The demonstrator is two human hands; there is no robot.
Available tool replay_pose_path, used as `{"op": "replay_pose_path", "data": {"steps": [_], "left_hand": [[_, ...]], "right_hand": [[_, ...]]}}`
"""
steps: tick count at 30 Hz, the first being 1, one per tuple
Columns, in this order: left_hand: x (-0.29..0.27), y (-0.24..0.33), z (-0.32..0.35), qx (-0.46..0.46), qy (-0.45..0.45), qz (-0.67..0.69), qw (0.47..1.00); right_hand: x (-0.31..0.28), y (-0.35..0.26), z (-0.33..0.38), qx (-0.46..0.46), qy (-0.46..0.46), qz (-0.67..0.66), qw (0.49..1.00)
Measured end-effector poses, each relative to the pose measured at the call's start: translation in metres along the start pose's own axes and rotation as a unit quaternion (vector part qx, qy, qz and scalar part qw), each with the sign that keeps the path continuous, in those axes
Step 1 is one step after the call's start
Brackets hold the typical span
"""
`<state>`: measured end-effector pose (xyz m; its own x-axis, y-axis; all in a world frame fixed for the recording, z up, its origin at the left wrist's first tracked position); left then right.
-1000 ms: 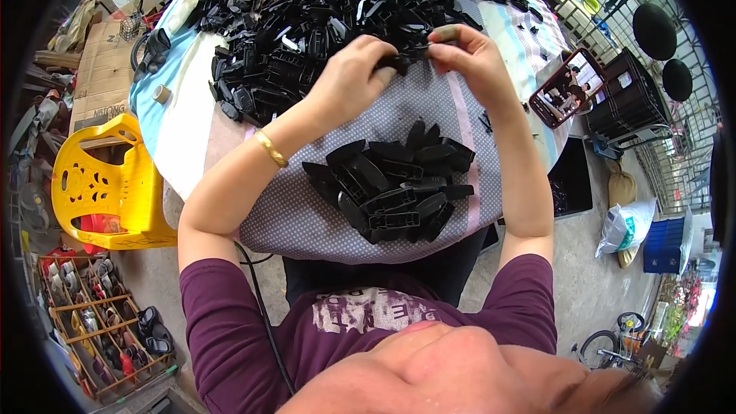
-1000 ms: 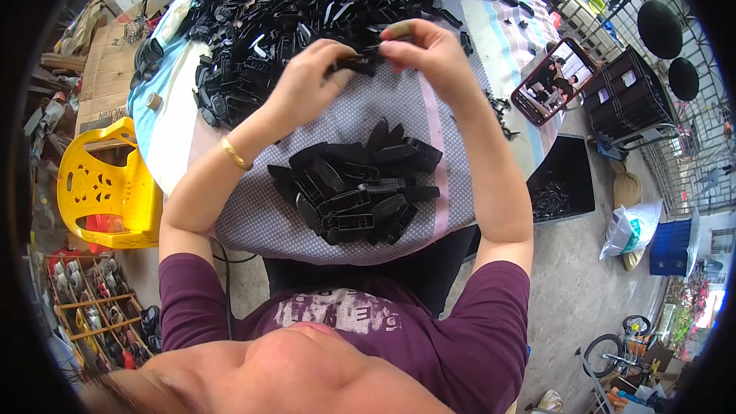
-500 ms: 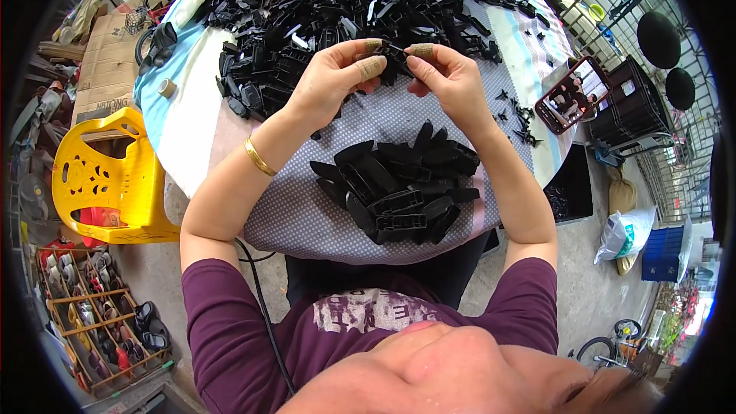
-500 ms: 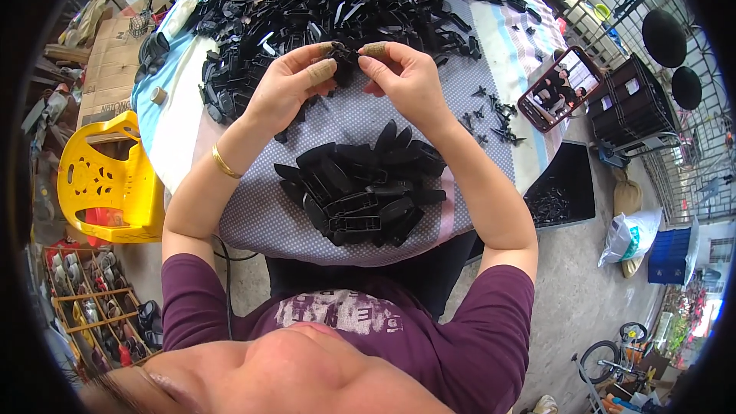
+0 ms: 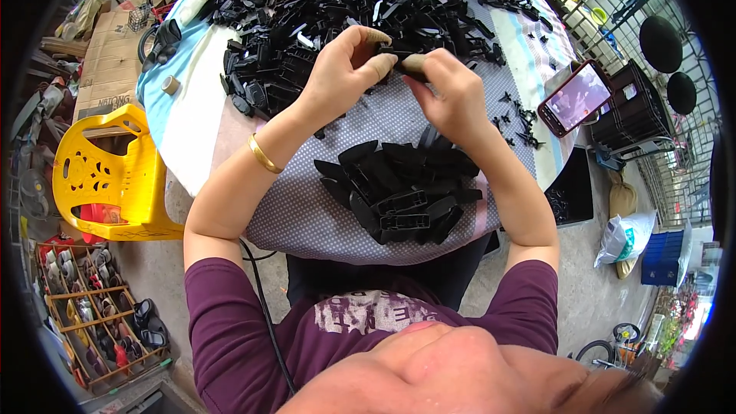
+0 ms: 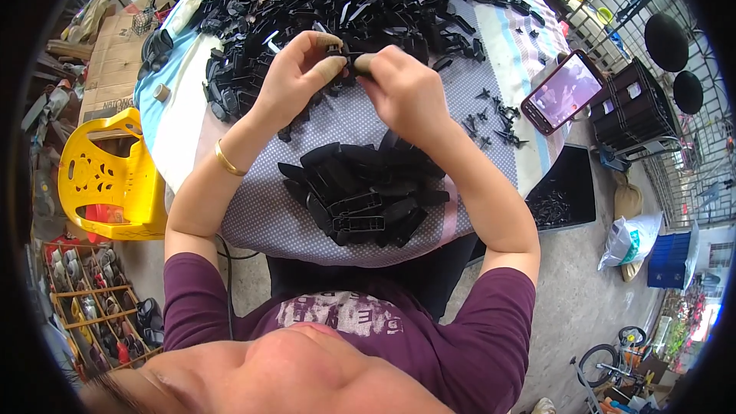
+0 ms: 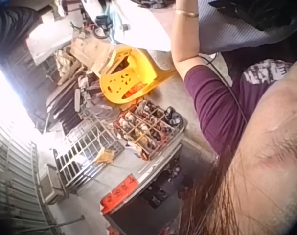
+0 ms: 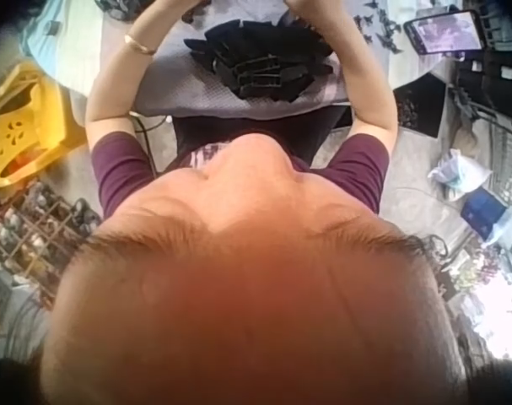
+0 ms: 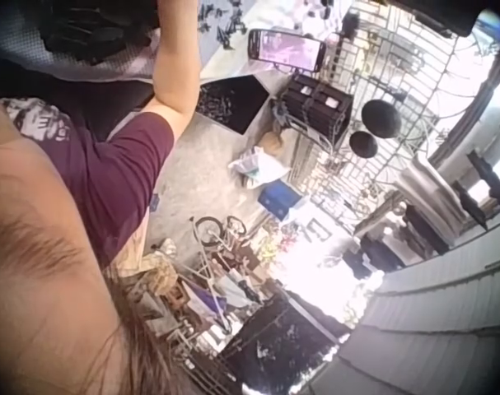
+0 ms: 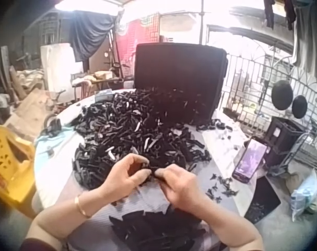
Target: Inspecting and assembling small black plastic components at a workshop table.
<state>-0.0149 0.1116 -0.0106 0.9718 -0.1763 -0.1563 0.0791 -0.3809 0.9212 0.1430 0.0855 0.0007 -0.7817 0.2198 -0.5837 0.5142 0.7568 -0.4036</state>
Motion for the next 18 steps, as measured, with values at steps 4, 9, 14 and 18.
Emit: {"op": "replay_pose_path", "data": {"steps": [4,9,14,18], "left_hand": [[-0.005,-0.019,-0.004,-0.135,0.02,0.143,0.98],[-0.004,-0.008,-0.001,-0.06,-0.011,0.072,0.996],[0.001,-0.007,0.003,-0.053,-0.037,0.121,0.991],[0.005,-0.005,0.004,-0.067,-0.029,0.119,0.99]], "right_hand": [[-0.005,0.003,-0.007,0.009,0.011,0.108,0.994],[-0.006,0.029,-0.001,0.276,0.025,-0.353,0.893],[0.013,0.018,0.003,0.301,-0.011,-0.379,0.875],[0.016,0.017,0.009,0.305,-0.005,-0.368,0.878]]}}
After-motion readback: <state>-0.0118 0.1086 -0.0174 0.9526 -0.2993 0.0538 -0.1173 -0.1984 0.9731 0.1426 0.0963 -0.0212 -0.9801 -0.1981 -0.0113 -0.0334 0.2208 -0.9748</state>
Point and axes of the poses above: each hand's wrist, its own z-axis away from the middle knuckle, its own x-axis out of the palm, y = z × x, the point moved 5 cm from there along -z, towards the middle knuckle, and after that the axes turned 1 degree about y, right-handed, at the moved point
